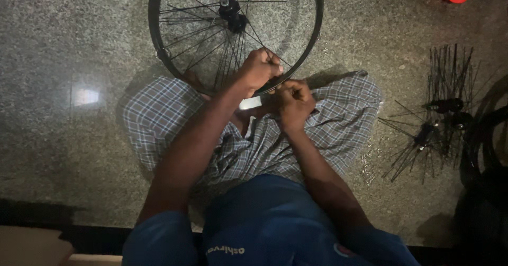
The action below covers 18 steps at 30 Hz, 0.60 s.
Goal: The person sits on the floor and laces a bicycle wheel by inserting spokes into the hub and rim. They thread the spoke ends through the rim holes and secure them with nipples, working systematically around the wheel.
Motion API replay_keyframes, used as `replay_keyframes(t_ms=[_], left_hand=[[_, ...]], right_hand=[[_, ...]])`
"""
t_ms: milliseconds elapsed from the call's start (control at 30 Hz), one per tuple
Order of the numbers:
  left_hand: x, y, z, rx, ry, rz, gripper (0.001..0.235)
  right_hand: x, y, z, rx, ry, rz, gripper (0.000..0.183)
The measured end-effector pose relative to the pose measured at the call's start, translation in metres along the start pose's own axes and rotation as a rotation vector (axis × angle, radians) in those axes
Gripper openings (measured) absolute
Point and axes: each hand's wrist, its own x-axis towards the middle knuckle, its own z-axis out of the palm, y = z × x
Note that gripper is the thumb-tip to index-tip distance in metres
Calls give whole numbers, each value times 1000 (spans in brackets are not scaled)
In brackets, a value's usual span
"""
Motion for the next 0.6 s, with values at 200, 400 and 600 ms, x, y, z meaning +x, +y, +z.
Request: replay_keyframes(t_ms=[200, 400, 600], left_hand=[[-1, 0, 2, -32, 3, 3, 15], [-7, 8, 4, 12, 4, -1, 14], [-13, 19, 8, 30, 15, -24, 16]], right_hand=[[4, 3, -1, 139, -1, 17, 10], [10, 11, -1, 106, -23, 1, 14], [17, -6, -5, 55, -69, -10, 18]])
